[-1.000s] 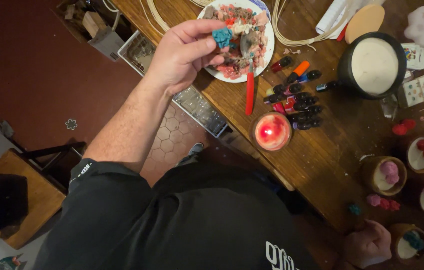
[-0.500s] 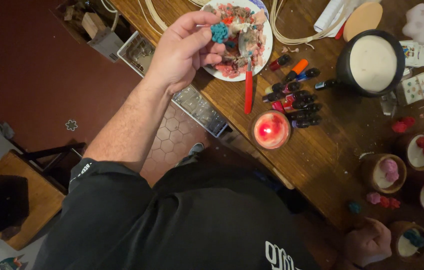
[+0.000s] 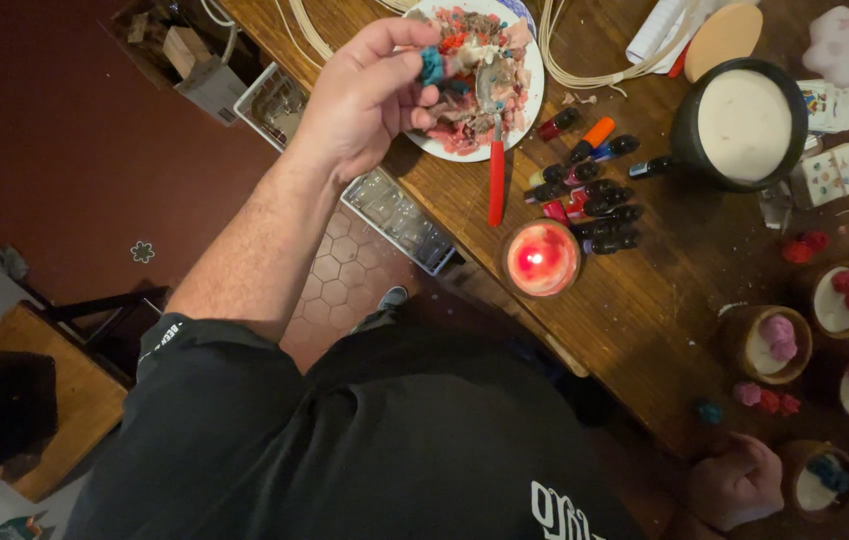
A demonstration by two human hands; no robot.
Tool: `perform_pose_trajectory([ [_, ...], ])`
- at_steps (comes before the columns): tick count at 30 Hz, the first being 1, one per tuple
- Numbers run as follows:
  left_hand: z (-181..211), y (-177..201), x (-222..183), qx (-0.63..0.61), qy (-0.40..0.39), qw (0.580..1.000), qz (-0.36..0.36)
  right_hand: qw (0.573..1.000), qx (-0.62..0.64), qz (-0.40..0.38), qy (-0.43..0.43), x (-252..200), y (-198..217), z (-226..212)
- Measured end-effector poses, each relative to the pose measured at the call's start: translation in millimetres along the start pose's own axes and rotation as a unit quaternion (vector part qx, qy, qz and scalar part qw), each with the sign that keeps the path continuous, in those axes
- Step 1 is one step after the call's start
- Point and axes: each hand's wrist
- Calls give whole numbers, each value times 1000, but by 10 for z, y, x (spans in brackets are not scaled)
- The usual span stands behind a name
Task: Decorating candles by placing small wax flower and star shapes on their surface.
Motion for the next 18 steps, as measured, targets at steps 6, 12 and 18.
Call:
perform_pose_trajectory([
  [6, -9, -43, 4, 20, 0, 1000, -12, 1000, -10, 7, 12, 5, -10, 50],
  [12, -39, -26, 35, 34, 14, 999, 2, 999, -33, -5, 23, -9, 4, 172],
  [18, -98, 91, 61, 81, -41, 994, -65, 1000, -9, -4, 16, 12, 3, 23],
])
Point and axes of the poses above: each hand's wrist, its own x-axis towards the middle knuckle, its own y-axis out of the back of the hand, z = x × y, and after that the axes turned 3 degrees about z, right-handed
